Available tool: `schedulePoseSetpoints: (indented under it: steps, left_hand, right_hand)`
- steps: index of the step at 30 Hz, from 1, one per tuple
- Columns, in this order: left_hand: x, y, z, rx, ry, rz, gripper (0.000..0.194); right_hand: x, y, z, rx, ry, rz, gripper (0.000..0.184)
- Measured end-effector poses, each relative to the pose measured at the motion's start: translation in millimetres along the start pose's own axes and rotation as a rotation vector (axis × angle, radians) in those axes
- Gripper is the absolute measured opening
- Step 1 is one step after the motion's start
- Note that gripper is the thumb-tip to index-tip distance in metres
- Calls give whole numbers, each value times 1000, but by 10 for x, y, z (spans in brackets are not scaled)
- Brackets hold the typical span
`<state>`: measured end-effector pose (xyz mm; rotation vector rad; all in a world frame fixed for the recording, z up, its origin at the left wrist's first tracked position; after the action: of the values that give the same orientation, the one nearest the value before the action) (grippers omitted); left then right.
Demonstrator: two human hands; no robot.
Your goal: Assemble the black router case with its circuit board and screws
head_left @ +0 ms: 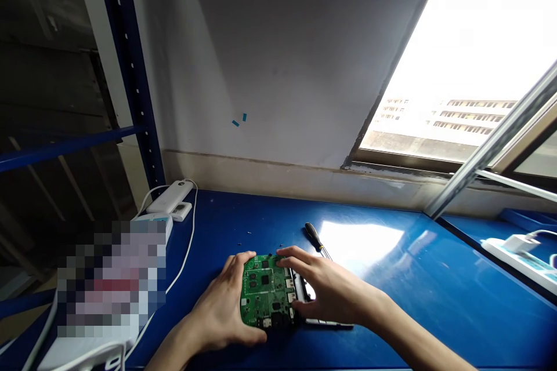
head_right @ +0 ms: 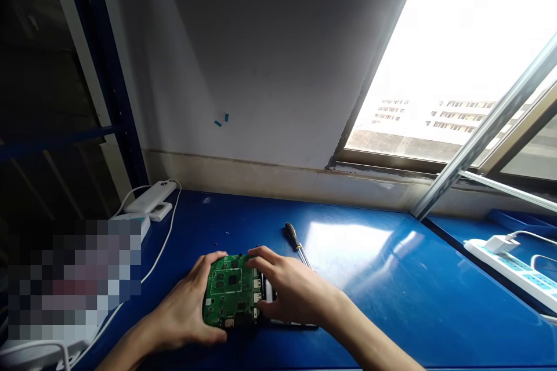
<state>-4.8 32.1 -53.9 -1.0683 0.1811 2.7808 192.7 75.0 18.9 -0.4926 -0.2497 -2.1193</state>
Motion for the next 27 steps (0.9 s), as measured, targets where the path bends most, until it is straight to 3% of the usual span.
schedulePoseSetpoints:
  steps: [6, 12, 14, 18, 22, 27]
  left_hand:
    - [4, 4, -10, 3, 21, 62, 141]
    - [109, -28, -71, -6, 9, 97, 157]
    - [169, -26, -91, -42, -6, 48, 164]
    - [182, -12, -12, -138, -2, -62, 140]
    - [-7, -129, 212, -288, -45, -117, 107]
    - [-274, -351, 263, -276, -137, -270, 106]
  right_hand:
    - [-172, -25, 45, -127, -79, 48, 68]
    - [-545, -148, 332, -352, -335, 47, 71]
    - [-630, -162, 407, -414, -363, 30, 69]
    - [-691, -121, 435, -483, -351, 53, 70]
    - [-707, -75, 349, -472, -351, 94, 73]
    - [-733, -53, 263, -420, -345, 84, 74]
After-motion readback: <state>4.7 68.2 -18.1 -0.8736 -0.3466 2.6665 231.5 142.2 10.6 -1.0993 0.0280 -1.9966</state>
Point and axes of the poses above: each hand's wrist, its own y-axis away from the middle knuckle, its own z-axis out of the back of the hand, x = y × z, the point moved 5 cm from there along -y, towards the middle knuckle, and after that the axes turned 7 degrees about -y, right-handed, at the moved point
